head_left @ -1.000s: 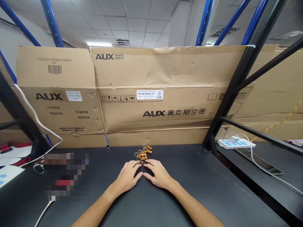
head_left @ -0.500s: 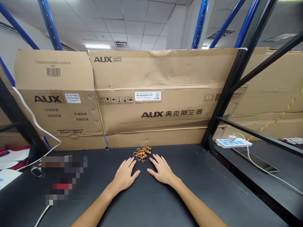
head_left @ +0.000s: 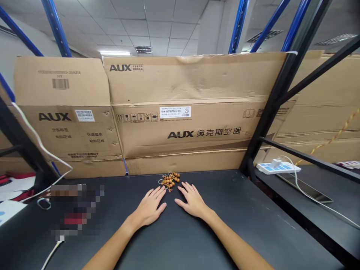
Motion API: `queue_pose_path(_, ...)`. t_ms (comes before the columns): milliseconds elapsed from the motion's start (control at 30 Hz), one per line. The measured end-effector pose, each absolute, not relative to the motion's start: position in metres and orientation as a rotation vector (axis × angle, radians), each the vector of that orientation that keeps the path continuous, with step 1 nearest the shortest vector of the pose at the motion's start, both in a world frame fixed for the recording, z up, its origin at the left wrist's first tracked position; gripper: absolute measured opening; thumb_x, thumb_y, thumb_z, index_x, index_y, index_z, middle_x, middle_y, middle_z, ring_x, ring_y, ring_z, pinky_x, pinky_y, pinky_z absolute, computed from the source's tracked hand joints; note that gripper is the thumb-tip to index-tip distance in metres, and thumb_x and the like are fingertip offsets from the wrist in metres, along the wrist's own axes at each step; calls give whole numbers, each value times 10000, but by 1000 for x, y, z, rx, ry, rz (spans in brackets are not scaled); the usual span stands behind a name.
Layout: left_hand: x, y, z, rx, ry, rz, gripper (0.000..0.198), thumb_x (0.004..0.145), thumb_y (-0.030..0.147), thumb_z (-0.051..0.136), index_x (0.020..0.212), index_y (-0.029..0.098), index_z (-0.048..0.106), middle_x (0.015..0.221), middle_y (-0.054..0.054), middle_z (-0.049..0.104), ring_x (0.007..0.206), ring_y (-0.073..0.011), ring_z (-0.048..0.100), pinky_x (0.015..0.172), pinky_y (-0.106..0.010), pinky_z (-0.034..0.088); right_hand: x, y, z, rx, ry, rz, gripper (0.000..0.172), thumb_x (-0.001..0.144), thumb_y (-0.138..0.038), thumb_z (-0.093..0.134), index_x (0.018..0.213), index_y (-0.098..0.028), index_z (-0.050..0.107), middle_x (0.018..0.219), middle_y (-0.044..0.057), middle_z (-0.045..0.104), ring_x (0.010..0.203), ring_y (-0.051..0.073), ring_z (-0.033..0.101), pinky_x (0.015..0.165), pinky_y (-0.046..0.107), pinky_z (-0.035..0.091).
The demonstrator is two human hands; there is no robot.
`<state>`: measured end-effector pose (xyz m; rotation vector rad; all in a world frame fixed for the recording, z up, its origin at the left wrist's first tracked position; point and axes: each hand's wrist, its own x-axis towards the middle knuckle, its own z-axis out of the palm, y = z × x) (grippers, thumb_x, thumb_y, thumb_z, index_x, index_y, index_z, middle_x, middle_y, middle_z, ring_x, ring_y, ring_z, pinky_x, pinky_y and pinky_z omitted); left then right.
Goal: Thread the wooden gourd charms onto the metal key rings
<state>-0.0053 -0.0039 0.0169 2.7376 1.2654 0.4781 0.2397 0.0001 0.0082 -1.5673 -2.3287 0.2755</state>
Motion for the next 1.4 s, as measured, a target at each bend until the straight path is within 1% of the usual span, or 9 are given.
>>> queue_pose_path(167,-4,-9,23,2715,1207,609,474,932,417,447,1368,233,422,1391,-83,483,1273,-244,445,1079,-426,353,240,0,5,-1493,-2278,238,588,872,-547,479,1327,-176,499,1436,135,399,1356,297,296,1121,474,195)
queue_pose_path(300,1,-15,25,2682,1119,680,320,913,338,509,1215,241,557,1268,-66,580,1163,-231,533,1017,-394,416,234,-5,6,-1235,-2264,194,435,880,-356,529,1295,-225,515,1366,99,476,1268,241,409,1048,402,342)
queue_pose_path(400,7,-19,27,2657,1020,729,188,908,280,525,1068,241,616,1131,-43,643,1057,-206,579,962,-354,444,227,-10,8,-1127,-2305,164,356,899,-255,488,1251,-255,545,1338,82,500,1234,231,429,1004,395,377)
queue_pose_path(533,14,-24,28,2634,1023,783,87,886,285,564,917,221,615,966,-33,657,922,-194,593,865,-327,467,222,-13,12,-1110,-2316,170,243,913,-229,479,1125,-242,597,1130,65,604,1052,204,519,890,351,424)
queue_pose_path(667,14,-24,27,2615,1149,801,133,856,303,604,783,198,568,969,-35,603,825,-182,571,793,-331,466,221,-15,16,-1079,-2321,197,111,912,-247,505,970,-221,597,946,42,608,886,186,531,787,320,424)
queue_pose_path(933,14,-22,27,2634,1121,778,113,908,168,462,847,205,550,1036,-52,559,908,-193,553,813,-342,451,218,-12,8,-1092,-2312,169,33,907,-220,521,925,-200,540,920,42,601,836,188,520,743,313,401)
queue_pose_path(1133,14,-23,26,2594,1147,854,64,877,250,546,834,205,558,1077,-60,552,929,-205,554,834,-369,459,217,-15,10,-1061,-2285,256,23,919,-219,510,923,-207,530,940,33,611,853,185,522,759,308,400)
queue_pose_path(1267,13,-21,23,2626,1118,854,87,898,190,494,858,206,570,1113,-65,551,977,-209,543,856,-373,457,215,-15,8,-1007,-2287,302,41,933,-233,495,930,-215,532,944,21,616,868,174,525,772,294,395)
queue_pose_path(1400,14,-21,25,2637,1101,842,133,909,157,454,856,201,569,1121,-72,550,979,-204,542,863,-369,458,218,-11,6,-1178,-2243,178,49,922,-234,507,907,-207,545,917,32,615,852,191,525,749,312,385)
